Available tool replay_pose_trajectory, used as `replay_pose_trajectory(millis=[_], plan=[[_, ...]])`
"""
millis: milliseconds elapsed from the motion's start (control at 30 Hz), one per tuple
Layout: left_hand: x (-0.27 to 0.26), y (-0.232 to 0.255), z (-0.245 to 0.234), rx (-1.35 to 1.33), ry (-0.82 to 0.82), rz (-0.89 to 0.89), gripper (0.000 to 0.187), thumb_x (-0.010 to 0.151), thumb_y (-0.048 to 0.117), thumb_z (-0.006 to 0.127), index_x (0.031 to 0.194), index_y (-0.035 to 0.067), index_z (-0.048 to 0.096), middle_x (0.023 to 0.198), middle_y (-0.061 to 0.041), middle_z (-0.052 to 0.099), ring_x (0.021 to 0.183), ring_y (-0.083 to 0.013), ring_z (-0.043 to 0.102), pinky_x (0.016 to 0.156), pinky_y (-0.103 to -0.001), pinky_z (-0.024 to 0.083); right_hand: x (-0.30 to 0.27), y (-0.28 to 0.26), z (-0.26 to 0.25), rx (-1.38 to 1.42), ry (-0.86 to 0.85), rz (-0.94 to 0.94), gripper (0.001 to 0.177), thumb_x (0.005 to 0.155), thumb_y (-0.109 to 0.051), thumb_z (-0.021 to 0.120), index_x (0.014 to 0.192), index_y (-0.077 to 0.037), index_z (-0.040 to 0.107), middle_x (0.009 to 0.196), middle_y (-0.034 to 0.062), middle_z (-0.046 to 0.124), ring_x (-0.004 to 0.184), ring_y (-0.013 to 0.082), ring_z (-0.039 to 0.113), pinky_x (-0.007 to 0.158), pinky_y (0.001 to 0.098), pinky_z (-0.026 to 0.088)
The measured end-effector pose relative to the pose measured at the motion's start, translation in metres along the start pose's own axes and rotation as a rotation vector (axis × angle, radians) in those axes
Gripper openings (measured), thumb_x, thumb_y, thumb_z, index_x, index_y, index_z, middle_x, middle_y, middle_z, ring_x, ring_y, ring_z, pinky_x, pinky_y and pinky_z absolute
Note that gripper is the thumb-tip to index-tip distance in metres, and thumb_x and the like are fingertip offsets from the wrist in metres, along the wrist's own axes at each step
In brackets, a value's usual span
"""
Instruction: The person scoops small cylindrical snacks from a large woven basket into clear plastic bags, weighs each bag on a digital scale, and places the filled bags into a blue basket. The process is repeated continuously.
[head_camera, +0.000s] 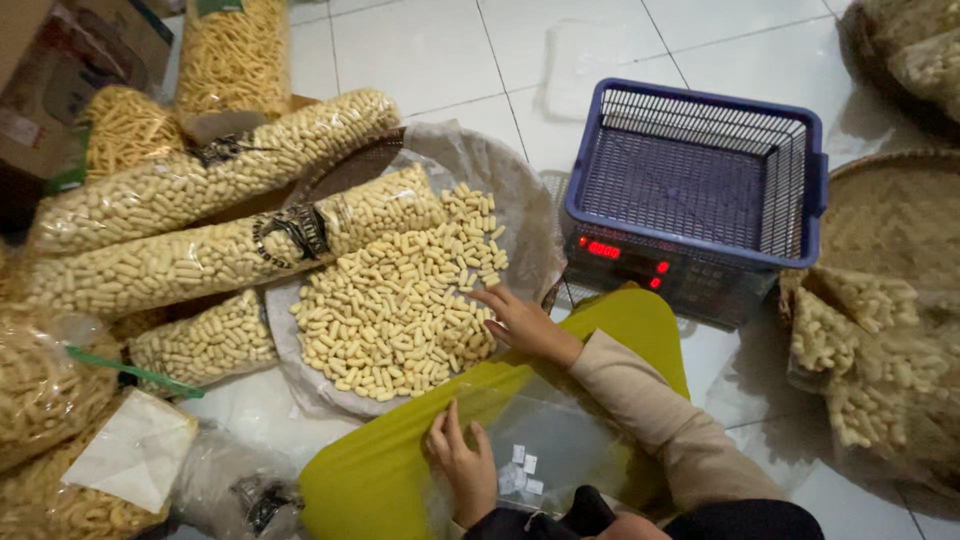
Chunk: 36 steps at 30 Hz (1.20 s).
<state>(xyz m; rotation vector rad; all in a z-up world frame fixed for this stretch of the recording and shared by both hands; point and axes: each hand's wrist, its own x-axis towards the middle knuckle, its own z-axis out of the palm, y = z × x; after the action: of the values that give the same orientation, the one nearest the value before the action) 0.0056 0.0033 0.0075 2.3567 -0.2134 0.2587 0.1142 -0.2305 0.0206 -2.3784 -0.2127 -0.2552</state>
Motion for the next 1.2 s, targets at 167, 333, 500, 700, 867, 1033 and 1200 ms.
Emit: replay_pose_trajectory(millis=[167,333,500,700,867,1033,1200], plan=[[0.001,0.015,-0.006,-0.096,-0.060,0.007,0.053,0.086,0.006,0.068,0.138,0.005,0.058,0.127,-0.019,0.052,0.122,-0.0374,0.048,0.101,-0.047,0.042,0.002,0.001,0.001,-0.033,0.006,-0.060,0.054,0.094,-0.019,0.065,0.145,-0.018,0.050,0.132,0.0146,0.059,0.100,0.0372,0.068,0.080,0.0445,0.058],[0.000,0.025,-0.009,-0.155,-0.143,-0.095,0.035,0.089,0.007,0.067,0.124,0.003,0.062,0.125,-0.021,0.051,0.117,-0.0362,0.053,0.092,-0.045,0.049,0.001,-0.002,-0.001,-0.063,-0.061,-0.032,0.049,0.095,-0.021,0.065,0.142,-0.018,0.053,0.125,0.0102,0.062,0.093,0.0344,0.070,0.075,0.0440,0.058],[0.002,0.019,-0.005,-0.195,-0.034,-0.027,0.030,0.086,0.020,0.076,0.098,0.000,0.056,0.100,-0.014,0.061,0.099,-0.0339,0.061,0.087,-0.043,0.050,0.000,-0.003,-0.002,-0.087,-0.099,-0.039,0.045,0.096,-0.022,0.064,0.140,-0.018,0.055,0.121,0.0101,0.063,0.087,0.0347,0.070,0.073,0.0449,0.057],[0.011,-0.008,0.029,-0.301,0.034,-0.078,0.030,0.086,0.020,0.078,0.090,0.002,0.054,0.087,-0.012,0.060,0.084,-0.0303,0.059,0.081,-0.039,0.048,-0.001,-0.004,0.003,-0.117,-0.133,-0.030,0.042,0.095,-0.022,0.063,0.137,-0.019,0.057,0.118,0.0092,0.064,0.084,0.0347,0.070,0.071,0.0449,0.057],[0.011,-0.020,0.043,-0.423,0.051,-0.164,0.025,0.087,0.016,0.076,0.098,0.002,0.059,0.092,-0.013,0.062,0.087,-0.0297,0.060,0.083,-0.038,0.049,-0.001,0.000,0.003,-0.126,-0.096,-0.096,0.042,0.094,-0.021,0.064,0.135,-0.018,0.058,0.116,0.0092,0.065,0.085,0.0343,0.070,0.071,0.0452,0.057],[0.012,-0.009,0.027,-0.319,0.038,-0.095,0.025,0.088,0.019,0.076,0.101,0.003,0.060,0.097,-0.013,0.065,0.093,-0.0305,0.062,0.085,-0.040,0.050,-0.003,0.000,0.006,-0.127,-0.124,-0.071,0.043,0.092,-0.020,0.065,0.134,-0.018,0.059,0.112,0.0101,0.066,0.082,0.0341,0.070,0.069,0.0451,0.057],[0.017,0.002,0.017,-0.199,0.059,-0.102,0.027,0.083,0.020,0.080,0.096,0.005,0.063,0.095,-0.012,0.067,0.093,-0.0314,0.062,0.082,-0.042,0.049,-0.003,-0.001,0.006,-0.170,-0.126,-0.082,0.041,0.091,-0.017,0.064,0.132,-0.017,0.059,0.109,0.0090,0.066,0.080,0.0336,0.070,0.067,0.0439,0.057]])
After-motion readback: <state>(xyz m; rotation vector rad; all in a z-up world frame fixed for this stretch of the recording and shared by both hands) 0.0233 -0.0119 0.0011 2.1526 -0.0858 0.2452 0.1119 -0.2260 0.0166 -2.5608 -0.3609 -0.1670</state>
